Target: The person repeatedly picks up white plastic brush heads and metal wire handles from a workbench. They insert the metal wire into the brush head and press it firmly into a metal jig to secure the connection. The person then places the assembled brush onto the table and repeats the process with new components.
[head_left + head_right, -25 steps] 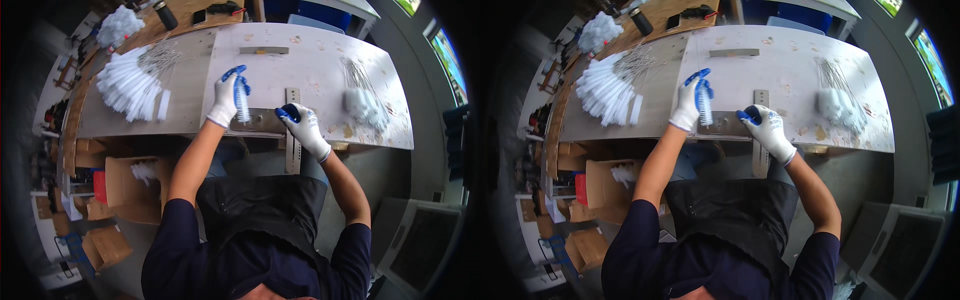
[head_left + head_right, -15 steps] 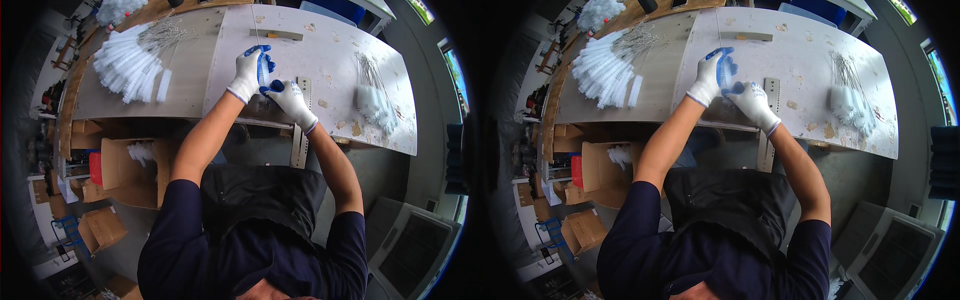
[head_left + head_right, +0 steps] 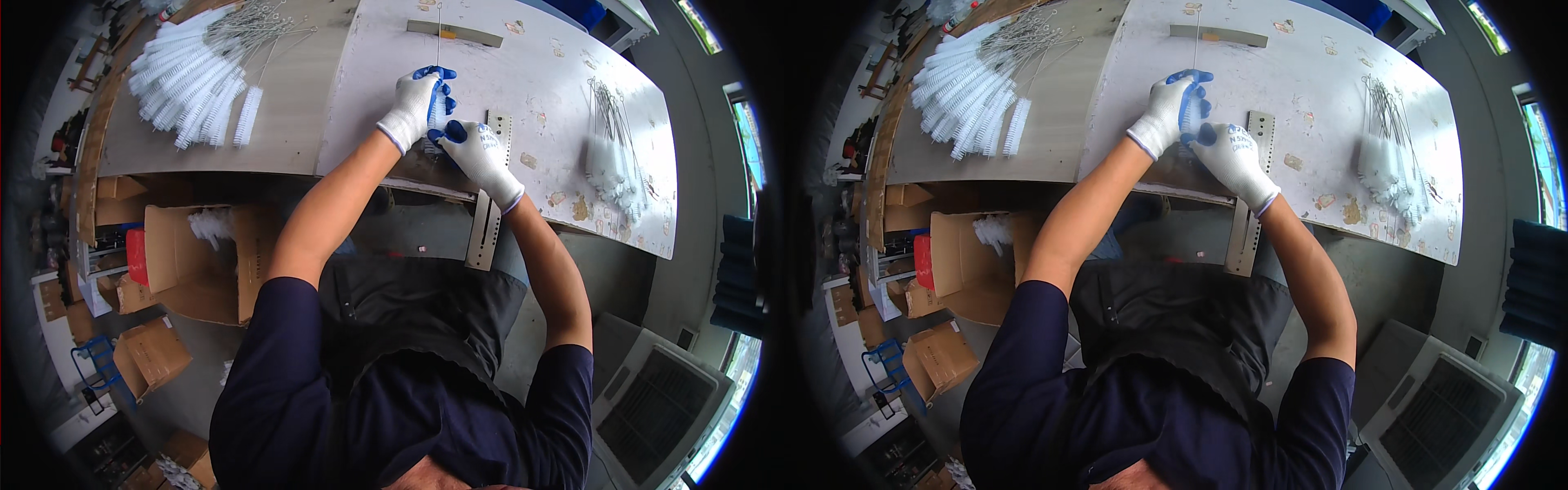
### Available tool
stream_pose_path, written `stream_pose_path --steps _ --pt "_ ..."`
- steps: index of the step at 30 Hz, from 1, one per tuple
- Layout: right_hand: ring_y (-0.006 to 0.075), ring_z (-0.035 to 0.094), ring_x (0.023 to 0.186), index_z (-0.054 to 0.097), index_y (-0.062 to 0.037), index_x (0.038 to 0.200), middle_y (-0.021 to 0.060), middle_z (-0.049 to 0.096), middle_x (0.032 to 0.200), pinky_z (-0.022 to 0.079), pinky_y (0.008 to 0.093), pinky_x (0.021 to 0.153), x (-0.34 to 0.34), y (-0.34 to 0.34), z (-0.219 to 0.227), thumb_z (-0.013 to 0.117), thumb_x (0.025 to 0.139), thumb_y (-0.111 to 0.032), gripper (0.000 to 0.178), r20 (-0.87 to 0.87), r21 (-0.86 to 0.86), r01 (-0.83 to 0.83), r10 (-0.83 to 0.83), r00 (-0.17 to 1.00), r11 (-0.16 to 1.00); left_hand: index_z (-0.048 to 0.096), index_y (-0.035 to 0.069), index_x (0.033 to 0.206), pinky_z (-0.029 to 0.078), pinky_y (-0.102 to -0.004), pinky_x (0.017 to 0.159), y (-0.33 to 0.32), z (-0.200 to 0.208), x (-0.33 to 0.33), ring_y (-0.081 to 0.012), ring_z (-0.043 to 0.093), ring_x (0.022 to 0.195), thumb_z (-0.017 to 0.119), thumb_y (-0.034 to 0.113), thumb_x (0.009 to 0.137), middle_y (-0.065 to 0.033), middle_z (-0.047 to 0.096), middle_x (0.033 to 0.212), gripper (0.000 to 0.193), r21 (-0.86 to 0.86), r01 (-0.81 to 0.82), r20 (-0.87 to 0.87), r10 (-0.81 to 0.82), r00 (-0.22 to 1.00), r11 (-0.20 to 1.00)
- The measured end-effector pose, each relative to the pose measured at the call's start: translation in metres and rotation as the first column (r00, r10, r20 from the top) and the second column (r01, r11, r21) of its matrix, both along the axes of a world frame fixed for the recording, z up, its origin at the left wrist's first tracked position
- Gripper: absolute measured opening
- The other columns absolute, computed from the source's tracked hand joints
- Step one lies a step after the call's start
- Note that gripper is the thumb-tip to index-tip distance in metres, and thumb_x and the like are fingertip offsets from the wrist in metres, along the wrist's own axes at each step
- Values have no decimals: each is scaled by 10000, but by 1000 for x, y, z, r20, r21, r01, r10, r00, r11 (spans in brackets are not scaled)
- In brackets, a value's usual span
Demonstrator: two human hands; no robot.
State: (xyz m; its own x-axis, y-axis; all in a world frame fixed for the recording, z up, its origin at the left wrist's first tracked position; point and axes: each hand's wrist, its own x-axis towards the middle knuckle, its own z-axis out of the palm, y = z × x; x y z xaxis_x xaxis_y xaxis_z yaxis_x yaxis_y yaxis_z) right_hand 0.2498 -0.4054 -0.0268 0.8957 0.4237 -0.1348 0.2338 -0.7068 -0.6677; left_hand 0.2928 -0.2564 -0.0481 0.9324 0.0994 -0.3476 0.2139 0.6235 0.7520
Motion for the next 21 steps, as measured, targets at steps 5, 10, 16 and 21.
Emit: stream_pose_path --steps 5,10,16,21 --pt "319 669 922 683 -89 1091 111 684 1000 527 436 819 -13 -30 -15 727 827 -235 305 539 -50 -174 173 824 984 701 -18 1054 557 -370 583 1 -6 -1 -221 597 615 530 71 960 -68 588 762 215 68 6 10 -7 1000 998" --pt "290 587 1077 601 -81 1241 116 555 1310 507 423 886 -21 -30 9 723 824 -260 470 618 -325 -431 534 577 842 703 3 1096 585 -387 633 7 -12 2 -245 646 696 583 137 987 -89 629 864 211 43 44 -3 -44 999 998" --pt "274 600 1010 623 -86 1167 104 550 1249 516 408 842 12 -21 -5 672 878 -319 375 591 -492 -501 696 408 712 721 15 1090 573 -353 621 3 -4 0 -235 658 689 568 142 978 -82 632 866 228 191 37 -45 -29 999 981" --pt "262 617 923 633 -131 1089 81 553 1117 524 404 793 27 -16 -6 653 875 -326 290 500 -648 -505 818 284 571 734 3 1035 555 -333 589 -1 1 2 -188 643 657 561 112 959 -61 633 757 218 307 70 -79 -48 996 949"
